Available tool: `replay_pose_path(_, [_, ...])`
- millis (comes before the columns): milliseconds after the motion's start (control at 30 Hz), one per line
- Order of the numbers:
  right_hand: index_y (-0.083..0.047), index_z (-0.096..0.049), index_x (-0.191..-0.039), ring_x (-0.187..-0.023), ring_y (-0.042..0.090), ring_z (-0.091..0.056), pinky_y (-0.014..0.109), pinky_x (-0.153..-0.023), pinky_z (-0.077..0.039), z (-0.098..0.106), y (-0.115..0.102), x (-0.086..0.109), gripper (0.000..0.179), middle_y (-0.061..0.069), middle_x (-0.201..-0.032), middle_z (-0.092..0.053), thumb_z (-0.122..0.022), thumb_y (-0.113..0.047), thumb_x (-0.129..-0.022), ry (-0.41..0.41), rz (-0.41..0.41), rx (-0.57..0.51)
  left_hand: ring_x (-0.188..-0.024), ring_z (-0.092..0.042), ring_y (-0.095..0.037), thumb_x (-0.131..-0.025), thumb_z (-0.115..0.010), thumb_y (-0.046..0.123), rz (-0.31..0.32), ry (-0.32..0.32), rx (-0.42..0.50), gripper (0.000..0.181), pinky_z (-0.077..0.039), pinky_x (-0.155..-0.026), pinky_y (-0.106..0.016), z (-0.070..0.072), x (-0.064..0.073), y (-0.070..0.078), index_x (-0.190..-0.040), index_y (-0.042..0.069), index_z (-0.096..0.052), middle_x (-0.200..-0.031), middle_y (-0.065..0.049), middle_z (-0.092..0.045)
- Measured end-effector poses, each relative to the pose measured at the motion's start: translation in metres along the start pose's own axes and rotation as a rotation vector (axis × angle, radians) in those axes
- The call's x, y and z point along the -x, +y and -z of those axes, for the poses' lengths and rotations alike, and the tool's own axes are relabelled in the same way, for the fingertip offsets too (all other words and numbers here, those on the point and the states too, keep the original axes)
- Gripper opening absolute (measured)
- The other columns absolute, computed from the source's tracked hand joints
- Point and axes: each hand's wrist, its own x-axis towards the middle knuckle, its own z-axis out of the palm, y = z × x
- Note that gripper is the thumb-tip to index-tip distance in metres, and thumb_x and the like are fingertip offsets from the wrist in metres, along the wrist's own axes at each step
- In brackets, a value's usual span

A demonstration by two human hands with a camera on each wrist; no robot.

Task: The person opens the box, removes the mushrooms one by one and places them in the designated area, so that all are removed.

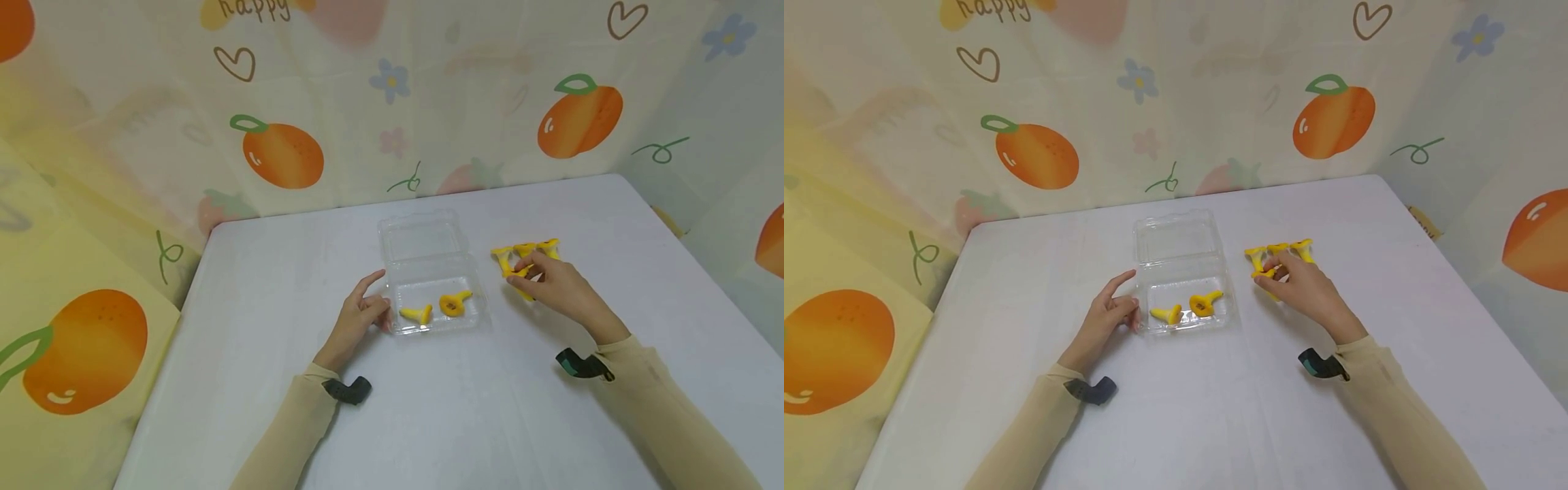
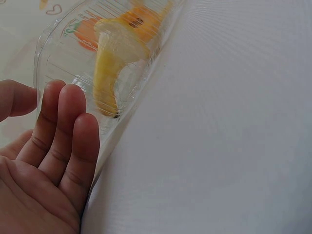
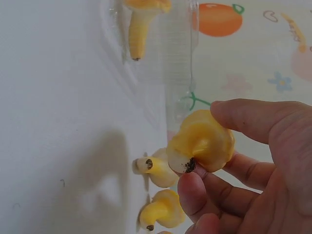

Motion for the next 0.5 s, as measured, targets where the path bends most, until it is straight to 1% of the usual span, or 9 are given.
replay_pose_path(300, [-0.01,-0.06,-0.121,-0.09,0.023,-0.066,0.03,-0.069,-0.047,-0.0053,0.0045,0.0004,0.04,0.016,-0.111,-0.071,-0.065,-0.042,-0.097,-0.006,-0.003,0.0,-0.06,-0.059,-0.012,-0.098,-0.055,0.004,0.003,0.003,-0.006,0.063,-0.052,-0.062,-0.023,0.0002,0.0001,0.0013,-0.157,0.014,-0.033,-0.07,0.003,-0.064])
replay_pose_path(367, [-0.01,-0.06,-0.121,-0.088,0.021,-0.067,0.03,-0.069,-0.047,-0.0064,0.0058,0.0,0.04,0.016,-0.11,-0.071,-0.065,-0.043,-0.097,-0.008,-0.006,0.002,-0.061,-0.059,-0.012,-0.098,-0.055,0.004,0.005,0.005,-0.007,0.063,-0.052,-0.063,-0.023,-0.0001,0.0,0.0015,-0.156,0.014,-0.033,-0.07,0.003,-0.064])
replay_pose_path(500, [-0.009,-0.061,-0.119,-0.078,0.017,-0.066,0.03,-0.067,-0.047,-0.0088,0.009,-0.0014,0.04,0.015,-0.107,-0.072,-0.066,-0.042,-0.097,-0.019,-0.015,-0.015,-0.061,-0.059,-0.012,-0.098,-0.056,0.004,0.011,0.009,-0.006,0.063,-0.052,-0.063,-0.023,-0.0003,0.0006,0.002,-0.156,0.015,-0.034,-0.07,0.003,-0.065])
